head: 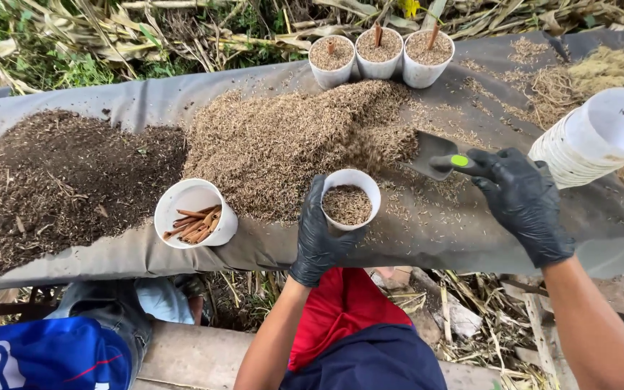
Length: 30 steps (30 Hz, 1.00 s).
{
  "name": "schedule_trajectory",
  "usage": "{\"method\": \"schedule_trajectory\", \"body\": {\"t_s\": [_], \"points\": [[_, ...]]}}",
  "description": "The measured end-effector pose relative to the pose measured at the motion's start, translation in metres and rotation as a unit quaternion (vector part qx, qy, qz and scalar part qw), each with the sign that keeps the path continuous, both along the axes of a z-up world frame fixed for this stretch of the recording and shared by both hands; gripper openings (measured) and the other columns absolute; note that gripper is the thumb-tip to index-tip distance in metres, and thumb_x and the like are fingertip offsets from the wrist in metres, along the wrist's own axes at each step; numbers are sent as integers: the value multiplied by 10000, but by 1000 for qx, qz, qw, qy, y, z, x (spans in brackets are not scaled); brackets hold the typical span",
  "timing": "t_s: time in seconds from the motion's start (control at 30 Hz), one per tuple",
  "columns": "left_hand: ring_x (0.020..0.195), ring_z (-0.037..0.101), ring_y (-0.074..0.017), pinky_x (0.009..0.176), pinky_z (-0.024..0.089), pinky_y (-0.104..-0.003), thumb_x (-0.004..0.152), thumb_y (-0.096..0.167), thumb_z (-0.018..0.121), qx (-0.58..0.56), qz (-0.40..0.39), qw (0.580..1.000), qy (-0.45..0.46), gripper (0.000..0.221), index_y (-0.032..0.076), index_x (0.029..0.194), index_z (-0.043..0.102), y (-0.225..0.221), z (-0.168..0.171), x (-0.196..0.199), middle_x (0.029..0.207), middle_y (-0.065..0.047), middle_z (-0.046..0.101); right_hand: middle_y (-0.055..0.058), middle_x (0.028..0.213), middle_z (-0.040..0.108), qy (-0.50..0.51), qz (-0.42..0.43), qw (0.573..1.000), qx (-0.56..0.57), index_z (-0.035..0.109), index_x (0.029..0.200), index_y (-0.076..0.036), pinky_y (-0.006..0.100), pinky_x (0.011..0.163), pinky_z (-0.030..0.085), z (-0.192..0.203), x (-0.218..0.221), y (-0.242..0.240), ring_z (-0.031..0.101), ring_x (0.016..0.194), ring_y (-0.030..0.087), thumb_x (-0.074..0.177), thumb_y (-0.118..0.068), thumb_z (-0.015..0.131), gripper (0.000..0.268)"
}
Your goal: Filling plastic cups with substrate using a trowel and inserting wooden cuttings.
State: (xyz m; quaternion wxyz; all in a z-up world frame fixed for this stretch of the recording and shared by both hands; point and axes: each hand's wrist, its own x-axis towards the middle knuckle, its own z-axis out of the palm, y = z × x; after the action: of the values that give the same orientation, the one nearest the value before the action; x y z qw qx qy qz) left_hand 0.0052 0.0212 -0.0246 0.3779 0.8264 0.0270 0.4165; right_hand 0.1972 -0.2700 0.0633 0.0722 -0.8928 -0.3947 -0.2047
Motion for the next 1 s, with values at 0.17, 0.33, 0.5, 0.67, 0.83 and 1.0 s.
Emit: {"method": "schedule_trajectory", "body": {"t_s": [0.17, 0.33, 0.5, 0.67, 0.83, 1.0], "points": [[1431, 490, -453, 1175, 435, -540, 796, 427, 848, 12, -9, 1000, 25, 1062, -9, 1573, 271, -2, 5, 6, 1577, -278, 417, 112, 1074, 670, -45, 4, 999, -12, 692, 1446, -187, 341, 636, 573, 42, -21, -7, 628, 813, 231, 1013, -233, 732, 438], [1404, 509, -422, 1160, 432, -515, 798, 435, 856, 15, -4, 999, 33, 1085, -6, 1584, 252, -11, 14, 9, 1578, -252, 423, 4, 911, 704, -173, -5, 977, -121, 635, 1439, -310, 349, 729, 631, 84, -52, 12, 692, 686, 188, 1117, -197, 615, 342], [1419, 499, -422, 1184, 413, -521, 775, 447, 859, 6, 6, 1000, 27, 1065, -9, 1557, 299, -17, 14, 11, 1557, -248, 446, -44, 998, 628, -325, -24, 927, -184, 526, 1567, -398, 301, 731, 487, 87, -76, 21, 601, 833, 147, 1025, -192, 660, 596], [1458, 468, -420, 1224, 412, -526, 787, 414, 851, -27, -1, 1000, -8, 1018, 13, 1552, 311, -19, 12, 11, 1570, -238, 435, -24, 1091, 721, -246, -75, 965, -44, 718, 1224, -201, 309, 874, 439, 68, -72, 12, 608, 846, 142, 1096, -527, 718, 351], [1409, 504, -458, 1200, 426, -543, 780, 360, 908, 4, 65, 997, -48, 996, 11, 1511, 330, -1, 16, 15, 1507, -284, 478, -13, 797, 634, -252, -126, 951, -127, 731, 1312, -221, 307, 522, 522, 73, -62, -9, 627, 595, 164, 1224, -427, 551, 288], [1457, 468, -455, 1222, 408, -549, 829, 346, 894, 31, 71, 996, -39, 1026, 11, 1568, 265, 14, 31, 7, 1578, -278, 412, 25, 878, 622, 5, 3, 992, -127, 491, 1487, -268, 278, 498, 578, 30, -48, -45, 606, 633, 148, 1043, -273, 572, 451]]}}
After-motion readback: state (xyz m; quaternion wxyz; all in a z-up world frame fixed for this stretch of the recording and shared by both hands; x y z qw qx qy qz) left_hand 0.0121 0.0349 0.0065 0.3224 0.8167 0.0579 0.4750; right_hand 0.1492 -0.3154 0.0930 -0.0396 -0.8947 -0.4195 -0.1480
